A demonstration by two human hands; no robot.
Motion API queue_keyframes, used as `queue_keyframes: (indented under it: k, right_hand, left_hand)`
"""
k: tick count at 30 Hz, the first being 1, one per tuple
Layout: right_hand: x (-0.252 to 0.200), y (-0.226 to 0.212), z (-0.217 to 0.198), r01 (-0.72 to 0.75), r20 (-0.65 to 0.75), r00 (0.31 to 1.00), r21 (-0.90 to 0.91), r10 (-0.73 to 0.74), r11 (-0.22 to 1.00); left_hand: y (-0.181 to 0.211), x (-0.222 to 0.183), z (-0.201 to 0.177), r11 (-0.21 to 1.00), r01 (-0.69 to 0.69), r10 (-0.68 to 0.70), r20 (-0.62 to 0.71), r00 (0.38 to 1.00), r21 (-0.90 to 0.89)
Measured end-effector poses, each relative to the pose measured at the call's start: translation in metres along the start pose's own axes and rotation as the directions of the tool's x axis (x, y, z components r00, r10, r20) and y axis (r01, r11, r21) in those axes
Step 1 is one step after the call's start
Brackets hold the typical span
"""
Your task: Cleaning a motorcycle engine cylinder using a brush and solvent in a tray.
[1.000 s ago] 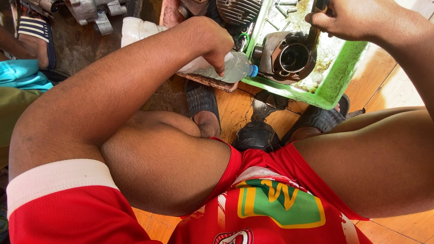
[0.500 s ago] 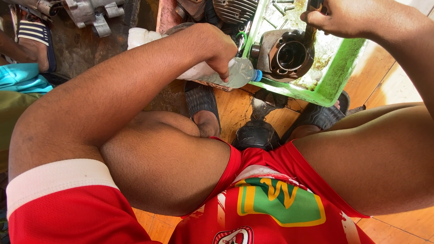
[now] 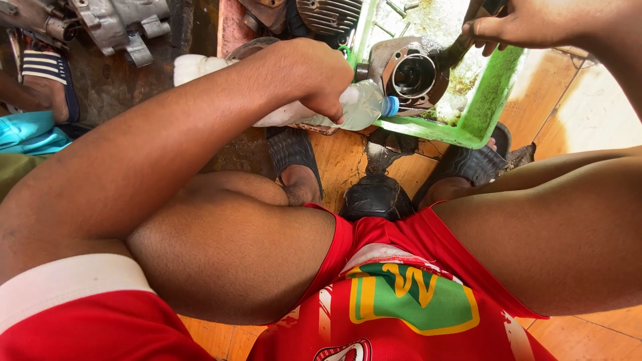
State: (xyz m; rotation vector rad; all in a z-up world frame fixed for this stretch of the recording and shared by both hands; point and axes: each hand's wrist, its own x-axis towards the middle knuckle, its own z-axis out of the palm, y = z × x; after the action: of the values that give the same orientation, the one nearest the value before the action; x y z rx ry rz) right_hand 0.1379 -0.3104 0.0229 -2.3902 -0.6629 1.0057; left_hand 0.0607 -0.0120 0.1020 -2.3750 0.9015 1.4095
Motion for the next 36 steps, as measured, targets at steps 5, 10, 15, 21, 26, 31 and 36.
queue_keyframes:
  k: [5, 10, 15, 21, 26, 31, 36]
  right_hand:
    - [-0.01, 0.014, -0.003, -0.064, 0.075, 0.995, 0.09, 0.057, 0.994]
    - [-0.012, 0.02, -0.002, -0.081, 0.087, 0.994, 0.092, 0.073, 0.992]
    - [-0.022, 0.004, -0.007, -0.089, 0.088, 0.993, 0.073, 0.082, 0.993]
    - [-0.023, 0.01, -0.009, -0.131, 0.091, 0.987, -0.031, 0.133, 0.991]
    - [-0.028, -0.005, -0.019, 0.037, 0.059, 0.998, -0.006, -0.036, 0.999]
    - [-0.02, 0.012, -0.02, 0.078, 0.052, 0.996, -0.038, -0.076, 0.996]
    - [-0.028, 0.087, -0.018, -0.003, 0.037, 0.999, 0.0, 0.003, 1.0]
  left_hand:
    - [0.008, -0.002, -0.009, 0.99, 0.025, -0.011, -0.098, 0.995, 0.142]
    - [0.023, -0.01, -0.024, 0.971, 0.061, -0.036, -0.108, 0.994, 0.233]
    - [0.056, -0.018, -0.04, 0.918, 0.113, -0.089, -0.079, 0.993, 0.381]
    - [0.086, 0.004, -0.023, 0.78, 0.34, -0.157, -0.363, 0.918, 0.524]
    - [0.087, 0.024, -0.016, 0.533, 0.495, -0.225, -0.449, 0.865, 0.686]
    - [0.086, 0.023, -0.02, 0.514, 0.493, -0.25, -0.428, 0.869, 0.702]
    - [0.102, 0.038, -0.033, 0.495, 0.452, -0.201, -0.408, 0.89, 0.742]
